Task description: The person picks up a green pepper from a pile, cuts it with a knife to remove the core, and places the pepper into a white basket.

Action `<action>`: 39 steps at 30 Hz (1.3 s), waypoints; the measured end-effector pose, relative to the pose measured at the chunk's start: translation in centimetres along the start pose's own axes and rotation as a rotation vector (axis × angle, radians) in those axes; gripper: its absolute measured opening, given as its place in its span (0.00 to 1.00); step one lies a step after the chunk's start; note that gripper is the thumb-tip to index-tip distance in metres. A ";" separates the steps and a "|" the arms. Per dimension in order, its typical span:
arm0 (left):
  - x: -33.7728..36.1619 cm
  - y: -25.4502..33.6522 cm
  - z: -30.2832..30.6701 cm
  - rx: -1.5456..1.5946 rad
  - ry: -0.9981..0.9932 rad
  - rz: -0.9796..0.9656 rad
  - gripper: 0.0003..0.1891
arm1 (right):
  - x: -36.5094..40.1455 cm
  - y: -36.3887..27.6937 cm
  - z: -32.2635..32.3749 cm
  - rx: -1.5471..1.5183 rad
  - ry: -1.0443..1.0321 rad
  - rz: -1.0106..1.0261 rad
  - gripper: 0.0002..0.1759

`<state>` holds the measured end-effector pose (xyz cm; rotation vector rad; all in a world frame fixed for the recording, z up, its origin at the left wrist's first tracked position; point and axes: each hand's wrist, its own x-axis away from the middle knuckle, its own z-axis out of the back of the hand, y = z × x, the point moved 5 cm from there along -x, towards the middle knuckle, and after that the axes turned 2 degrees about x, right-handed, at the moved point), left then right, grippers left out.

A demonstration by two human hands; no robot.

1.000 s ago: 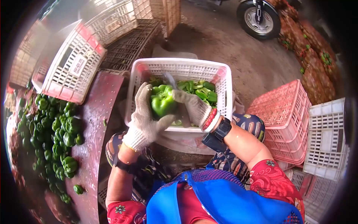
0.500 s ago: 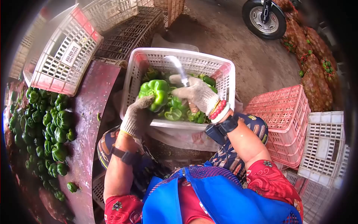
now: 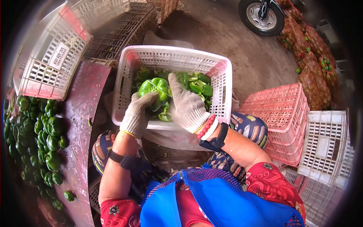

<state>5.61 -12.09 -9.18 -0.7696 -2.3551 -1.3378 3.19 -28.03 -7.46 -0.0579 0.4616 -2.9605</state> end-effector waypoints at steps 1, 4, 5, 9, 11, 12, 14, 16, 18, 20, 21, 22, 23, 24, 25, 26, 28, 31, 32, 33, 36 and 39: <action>-0.3 -0.3 0.2 -0.075 -0.001 0.001 0.28 | 0.0 0.1 0.0 0.012 0.019 0.032 0.55; -1.0 -0.9 1.2 -0.329 0.015 -0.023 0.31 | -0.2 0.6 -0.1 0.043 -0.174 -0.053 0.57; -1.0 -0.8 1.4 -0.439 0.032 -0.049 0.33 | -0.2 0.6 -0.4 0.072 -0.204 -0.066 0.58; 0.1 0.5 0.5 -0.964 0.218 -0.161 0.42 | -0.4 -0.1 0.5 0.087 -0.350 -0.177 0.58; 0.6 1.0 -0.4 -1.111 0.297 -0.235 0.46 | -0.4 -0.2 -0.4 0.146 -0.425 -0.234 0.57; 0.5 0.9 -0.3 -1.064 0.291 -0.220 0.45 | -0.4 -0.1 -0.6 0.174 -0.461 -0.260 0.57; 0.0 0.5 0.8 -0.963 0.288 -0.188 0.43 | -0.5 1.5 -3.1 0.046 -0.318 -0.161 0.56; -0.3 -0.7 0.8 -0.547 0.069 -0.162 0.36 | -0.6 3.6 -6.5 -0.039 -0.217 -0.055 0.55; 2.0 0.8 -1.8 -0.443 -0.043 -0.168 0.29 | 0.4 5.3 -8.7 0.027 -0.343 -0.233 0.31; 2.3 1.8 -1.7 -0.200 -0.115 -0.137 0.30 | 0.6 5.8 -9.2 -0.015 -0.450 -0.248 0.24; 2.2 2.2 -1.2 -0.211 -0.084 -0.167 0.30 | 0.6 6.0 -9.5 -0.086 -0.491 -0.260 0.22; 2.1 2.5 -0.6 -0.230 -0.054 -0.199 0.31 | -0.2 4.8 -7.5 -0.269 -0.491 -0.290 0.22; 1.8 2.5 -0.3 -0.203 -0.084 -0.205 0.31 | 0.3 4.1 -6.1 -0.672 -0.731 -0.529 0.26; 1.5 2.3 -0.2 -0.181 -0.121 -0.205 0.32 | 1.1 3.2 -5.5 -1.301 -0.647 -0.646 0.27; 1.4 2.2 -0.5 -0.197 -0.190 -0.194 0.34 | 1.1 2.1 -3.1 -1.486 -0.599 -0.635 0.28; 1.5 1.7 -1.4 -0.187 -0.257 -0.189 0.36 | 1.0 1.2 -0.8 -1.668 -0.547 -0.624 0.29; 1.7 2.1 -2.2 -0.460 -0.191 -0.333 0.34 | -0.1 1.4 -2.1 -1.983 -0.399 -0.702 0.29; 1.2 2.1 -1.4 -0.585 -0.077 -0.344 0.28 | -1.1 2.9 -1.7 -1.869 -0.211 -0.557 0.30; 1.0 1.7 -1.1 -0.574 -0.066 -0.250 0.26 | -1.3 3.7 -1.0 -1.728 -0.169 -0.470 0.31; 0.9 1.4 -0.9 -0.560 -0.053 -0.154 0.24 | -1.4 4.0 -0.3 -1.688 -0.230 -0.330 0.31; 0.9 0.5 -0.9 -0.416 -0.095 -0.006 0.19 | -1.3 3.5 2.0 -1.265 0.029 -0.221 0.32; -0.7 -0.9 -0.4 -0.287 -0.053 -0.021 0.18 | -0.8 1.3 2.2 -0.760 0.346 0.178 0.35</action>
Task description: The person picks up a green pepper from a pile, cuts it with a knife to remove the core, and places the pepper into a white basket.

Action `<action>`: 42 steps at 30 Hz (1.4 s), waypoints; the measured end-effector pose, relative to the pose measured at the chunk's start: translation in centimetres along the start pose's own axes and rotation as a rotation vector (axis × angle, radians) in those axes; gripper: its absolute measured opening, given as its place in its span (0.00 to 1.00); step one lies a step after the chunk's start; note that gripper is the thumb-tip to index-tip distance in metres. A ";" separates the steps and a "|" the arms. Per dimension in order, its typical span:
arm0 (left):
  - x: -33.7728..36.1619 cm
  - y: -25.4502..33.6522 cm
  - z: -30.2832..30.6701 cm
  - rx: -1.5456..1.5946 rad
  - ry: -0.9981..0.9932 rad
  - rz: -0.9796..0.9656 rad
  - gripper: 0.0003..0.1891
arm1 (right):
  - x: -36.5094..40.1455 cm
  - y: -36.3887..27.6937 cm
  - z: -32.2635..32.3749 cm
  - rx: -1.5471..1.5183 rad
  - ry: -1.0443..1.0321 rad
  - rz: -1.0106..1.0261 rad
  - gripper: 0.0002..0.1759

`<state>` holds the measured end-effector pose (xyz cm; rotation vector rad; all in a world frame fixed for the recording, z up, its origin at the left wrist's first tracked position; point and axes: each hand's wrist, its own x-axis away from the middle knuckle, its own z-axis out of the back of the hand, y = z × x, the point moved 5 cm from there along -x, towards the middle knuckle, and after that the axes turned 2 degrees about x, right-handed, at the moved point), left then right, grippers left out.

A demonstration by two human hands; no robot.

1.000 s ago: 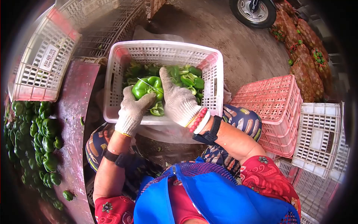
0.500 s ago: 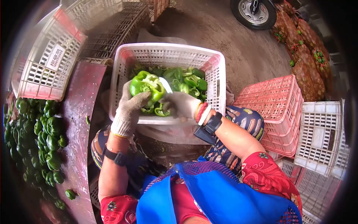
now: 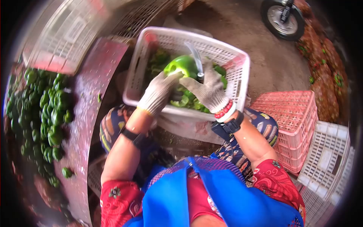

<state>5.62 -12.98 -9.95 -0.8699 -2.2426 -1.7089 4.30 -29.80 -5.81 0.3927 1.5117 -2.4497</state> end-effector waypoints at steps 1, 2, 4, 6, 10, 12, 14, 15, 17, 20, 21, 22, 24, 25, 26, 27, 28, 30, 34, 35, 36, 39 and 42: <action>-0.2 -0.1 0.3 -0.067 0.036 -0.037 0.20 | 0.2 -1.0 -0.4 -0.003 0.009 0.085 0.36; -0.3 -0.2 0.7 -0.137 0.075 -0.072 0.22 | 0.4 -1.2 -0.6 -0.022 -0.045 0.050 0.40; -0.3 -0.2 1.1 -0.265 0.116 -0.070 0.24 | 1.0 -0.6 -0.8 0.047 -0.088 0.000 0.44; -0.1 0.1 1.3 -0.344 0.108 0.022 0.23 | 1.6 -0.5 -1.1 0.069 -0.099 -0.013 0.46; -0.4 0.2 1.7 -0.466 0.075 0.006 0.23 | 2.2 -0.7 -1.3 -0.205 -0.204 -0.230 0.47; -0.1 0.1 1.1 -0.399 0.069 -0.020 0.24 | 1.5 -1.3 -0.6 -0.437 -0.320 -0.480 0.44; -0.4 -0.9 0.8 -0.224 0.049 -0.050 0.21 | 1.0 -0.7 -0.1 -0.569 -0.373 -0.662 0.42; -0.2 -0.8 0.5 -0.141 0.036 -0.066 0.20 | 0.9 -0.1 -0.2 -0.602 -0.382 -0.708 0.40; 0.3 -0.5 0.9 -0.161 0.060 0.013 0.17 | 0.8 -0.1 -0.8 -0.686 -0.322 -0.648 0.36; -0.8 -1.4 1.6 -0.207 0.029 -0.197 0.17 | 1.2 0.7 -0.8 -0.711 -0.311 -0.667 0.34; -0.8 -1.2 1.4 -0.177 0.096 -0.127 0.17 | 1.3 0.3 -0.8 -0.786 -0.338 -0.776 0.34; 0.1 -0.4 1.1 -0.066 0.081 -0.123 0.17 | 1.5 -0.1 -1.5 -0.853 -0.244 -0.864 0.35; 0.5 0.1 -0.2 -0.018 0.035 -0.152 0.18 | 1.7 0.4 -0.6 -0.948 -0.125 -0.919 0.35; 0.4 0.3 -0.2 -0.088 0.053 -0.188 0.18 | 1.8 -0.5 -0.2 -0.900 -0.049 -0.958 0.22; 0.4 0.4 -0.5 -0.013 0.051 -0.239 0.18 | 1.9 0.0 -0.3 -0.992 -0.084 -0.998 0.22; 0.5 0.8 -0.7 0.002 0.055 -0.282 0.18 | 2.1 0.6 -0.6 -1.089 -0.128 -1.038 0.23; 0.6 1.2 -0.4 -0.074 0.073 -0.306 0.17 | 1.5 0.5 -0.7 -1.057 -0.102 -0.946 0.24; 2.3 3.0 -1.5 -0.412 0.157 -0.379 0.16 | 1.7 1.1 -0.9 -1.099 -0.061 -0.953 0.21; 4.3 5.8 -3.1 -1.035 0.277 -1.013 0.13 | 2.3 1.9 -2.4 -1.240 -0.024 -1.017 0.24; 4.3 5.6 -2.9 -1.073 0.280 -1.039 0.14 | 2.3 2.1 -3.1 -1.317 -0.037 -1.025 0.25; 4.3 5.6 -2.6 -0.948 0.273 -0.993 0.15 | 2.1 1.2 -2.0 -1.115 -0.013 -1.017 0.27; 7.0 6.8 -0.9 -0.319 0.225 -0.623 0.12 | 0.2 -4.3 0.7 -0.862 0.162 -1.033 0.28; 14.8 10.1 5.2 -0.344 0.480 -0.557 0.10 | 1.8 1.4 0.7 -0.538 -0.035 -1.245 0.21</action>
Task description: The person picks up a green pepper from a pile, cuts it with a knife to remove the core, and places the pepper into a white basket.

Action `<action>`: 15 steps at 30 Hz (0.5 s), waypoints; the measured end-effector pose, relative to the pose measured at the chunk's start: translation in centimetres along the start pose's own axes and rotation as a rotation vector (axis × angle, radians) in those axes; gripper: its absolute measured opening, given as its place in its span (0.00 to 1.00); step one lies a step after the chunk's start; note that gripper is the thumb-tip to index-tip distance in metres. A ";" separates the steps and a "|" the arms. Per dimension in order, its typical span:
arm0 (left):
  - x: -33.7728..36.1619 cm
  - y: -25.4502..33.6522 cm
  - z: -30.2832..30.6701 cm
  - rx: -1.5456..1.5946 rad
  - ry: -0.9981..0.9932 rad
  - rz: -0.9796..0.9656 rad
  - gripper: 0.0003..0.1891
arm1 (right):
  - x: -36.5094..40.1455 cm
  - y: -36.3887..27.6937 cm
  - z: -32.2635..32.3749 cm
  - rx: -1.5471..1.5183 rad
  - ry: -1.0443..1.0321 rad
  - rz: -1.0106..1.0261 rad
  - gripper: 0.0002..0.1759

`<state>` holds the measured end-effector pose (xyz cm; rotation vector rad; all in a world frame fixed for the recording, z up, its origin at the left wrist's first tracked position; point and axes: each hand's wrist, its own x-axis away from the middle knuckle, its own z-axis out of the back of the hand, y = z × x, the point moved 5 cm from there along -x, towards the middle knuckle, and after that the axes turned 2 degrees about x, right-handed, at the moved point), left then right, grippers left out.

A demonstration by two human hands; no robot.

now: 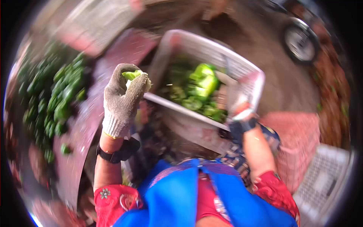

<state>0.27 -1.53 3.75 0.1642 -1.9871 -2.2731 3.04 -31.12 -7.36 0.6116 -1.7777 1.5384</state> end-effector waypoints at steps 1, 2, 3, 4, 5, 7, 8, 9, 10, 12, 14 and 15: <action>1.8 1.2 3.9 -0.209 0.076 0.115 0.10 | -4.0 2.4 2.2 0.075 -0.193 -0.065 0.17; 3.5 0.3 8.0 -0.425 0.083 0.246 0.11 | -5.0 3.1 2.4 0.135 -0.177 -0.038 0.18; 5.6 -0.8 12.2 -0.621 0.089 0.394 0.13 | -6.4 3.9 2.5 0.157 -0.164 0.006 0.21; 8.2 -0.9 15.0 -0.765 -0.066 0.524 0.17 | -8.8 5.5 3.0 0.110 -0.138 -0.016 0.13; 10.8 -3.6 18.3 -1.075 -0.251 0.576 0.22 | -11.0 6.6 4.1 0.058 -0.147 -0.136 0.10; 14.5 -5.2 24.4 -1.066 -0.310 0.959 0.34 | -11.3 6.7 4.0 -0.023 -0.244 -0.135 0.08; 15.9 -6.7 30.2 -0.986 0.042 1.022 0.36 | -11.5 6.6 3.3 -0.131 -0.177 -0.119 0.09; 17.5 -8.9 36.2 -0.884 0.382 1.057 0.37 | -11.4 6.4 2.9 -0.239 -0.096 -0.100 0.09; 18.2 -9.7 40.8 -1.073 0.601 0.967 0.38 | -9.6 5.3 2.3 -0.223 -0.261 -0.145 0.09; 19.1 -12.4 46.6 -1.077 0.860 0.839 0.41 | -9.7 5.3 1.7 -0.358 -0.233 -0.104 0.14; 18.4 -17.2 50.1 -0.736 0.916 0.784 0.43 | -7.9 5.0 0.1 -0.343 -0.230 -0.065 0.16; 17.6 -21.4 51.3 -0.423 0.852 0.789 0.46 | -7.7 5.3 0.0 -0.325 -0.268 -0.065 0.17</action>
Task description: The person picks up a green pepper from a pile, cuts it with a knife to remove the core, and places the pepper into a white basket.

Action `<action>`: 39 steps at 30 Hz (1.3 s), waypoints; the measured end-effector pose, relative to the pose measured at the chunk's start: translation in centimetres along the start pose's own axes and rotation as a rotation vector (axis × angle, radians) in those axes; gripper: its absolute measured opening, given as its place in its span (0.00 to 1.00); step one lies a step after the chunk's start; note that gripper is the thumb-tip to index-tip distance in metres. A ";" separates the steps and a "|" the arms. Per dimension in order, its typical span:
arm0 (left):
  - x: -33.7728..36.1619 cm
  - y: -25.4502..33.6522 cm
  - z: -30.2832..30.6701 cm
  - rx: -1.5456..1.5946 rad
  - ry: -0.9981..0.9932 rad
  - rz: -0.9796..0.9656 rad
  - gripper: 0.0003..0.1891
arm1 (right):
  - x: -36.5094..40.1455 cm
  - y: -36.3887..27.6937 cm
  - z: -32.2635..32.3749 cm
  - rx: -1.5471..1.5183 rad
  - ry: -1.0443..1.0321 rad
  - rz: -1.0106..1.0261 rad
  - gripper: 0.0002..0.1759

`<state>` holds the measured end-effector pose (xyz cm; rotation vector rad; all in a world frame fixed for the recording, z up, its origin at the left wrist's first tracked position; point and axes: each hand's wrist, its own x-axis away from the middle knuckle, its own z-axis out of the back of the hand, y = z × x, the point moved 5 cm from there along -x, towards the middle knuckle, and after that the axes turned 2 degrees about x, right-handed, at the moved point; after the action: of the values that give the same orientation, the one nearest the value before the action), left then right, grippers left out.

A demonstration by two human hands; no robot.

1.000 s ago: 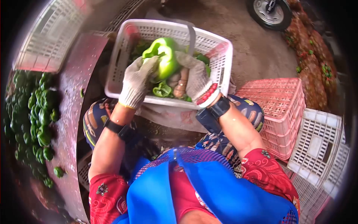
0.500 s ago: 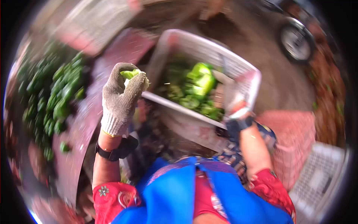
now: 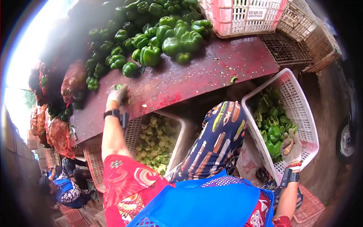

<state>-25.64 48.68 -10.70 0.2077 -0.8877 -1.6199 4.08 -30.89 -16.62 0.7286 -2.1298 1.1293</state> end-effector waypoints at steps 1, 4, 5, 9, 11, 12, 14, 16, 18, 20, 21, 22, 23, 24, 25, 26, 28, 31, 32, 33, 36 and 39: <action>-0.2 1.2 -0.3 -0.274 0.156 -0.061 0.46 | 0.1 0.3 -0.1 0.018 -0.041 -0.007 0.19; 0.0 3.8 -3.2 -0.331 0.128 -0.089 0.37 | 0.2 1.2 -0.3 0.084 -0.074 -0.060 0.16; 2.4 5.5 -4.8 -0.052 -0.064 -0.027 0.34 | 0.9 1.5 -1.1 0.125 -0.053 -0.012 0.15; 15.2 15.5 -10.1 0.503 -0.605 -0.149 0.28 | 5.9 0.5 -6.9 0.557 -0.124 0.096 0.14; 23.6 21.2 -13.0 0.595 -0.960 -0.219 0.27 | 7.4 0.2 -8.8 0.714 -0.178 0.264 0.14; 27.7 23.3 -15.0 0.667 -1.050 -0.264 0.27 | 8.3 0.0 -10.0 0.780 -0.202 0.340 0.14; 32.5 25.1 -20.4 0.389 -1.017 -0.479 0.27 | 8.5 0.1 -10.6 0.781 -0.362 0.310 0.15; 38.0 25.4 -26.8 0.594 -1.282 -0.167 0.26 | 10.0 0.0 -11.9 0.560 -0.386 0.371 0.19; 42.4 25.9 -31.4 0.254 -1.214 -0.540 0.32 | 9.3 -0.4 -11.0 0.438 -0.402 0.390 0.25; 46.2 25.7 -35.4 -0.007 -1.024 -1.049 0.36 | 9.9 -1.9 -9.7 0.390 -0.393 0.481 0.29; 47.8 26.3 -36.1 -0.004 -1.007 -1.055 0.34 | 9.1 -2.4 -8.4 0.368 -0.387 0.525 0.30; 48.3 26.2 -37.1 -0.021 -1.136 -0.956 0.32 | 8.6 -2.9 -7.3 0.348 -0.381 0.569 0.31; 48.3 26.3 -38.1 -0.039 -1.255 -0.848 0.30 | 8.2 -3.5 -6.5 0.458 -0.324 0.644 0.31; 48.2 26.1 -38.8 -0.056 -1.361 -0.734 0.29 | 8.1 -4.0 -6.1 0.572 -0.274 0.714 0.31; 48.0 25.5 -40.0 0.030 -1.433 -0.702 0.25 | 8.2 -4.4 -6.1 0.646 -0.255 0.790 0.31; 47.8 24.8 -40.5 0.122 -1.550 -0.502 0.24 | 8.3 -4.9 -6.4 0.721 -0.240 0.865 0.31; 48.3 24.3 -39.9 0.308 -1.742 -0.077 0.21 | 8.1 -4.9 -6.7 0.797 -0.222 0.945 0.31; 48.4 24.6 -39.1 0.349 -1.814 0.092 0.19 | 8.1 -4.5 -7.3 0.819 -0.209 0.968 0.33; 48.0 24.7 -39.3 0.340 -1.755 0.036 0.20 | 8.1 -4.4 -7.4 0.869 -0.197 1.031 0.33; 47.5 24.8 -39.5 0.331 -1.695 -0.021 0.20 | 8.0 -4.1 -7.6 0.920 -0.184 1.096 0.33; 46.3 24.7 -39.8 0.306 -1.575 -0.126 0.18 | 6.8 -2.8 -7.8 0.992 -0.170 1.193 0.36; 46.0 24.8 -39.6 0.350 -1.559 -0.118 0.17 | 7.0 -2.8 -8.1 1.075 -0.094 1.247 0.36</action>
<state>4.12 -9.60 -6.85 -0.9222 -2.3354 -1.5396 3.59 -26.55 -6.43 -0.3436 -1.8291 3.0032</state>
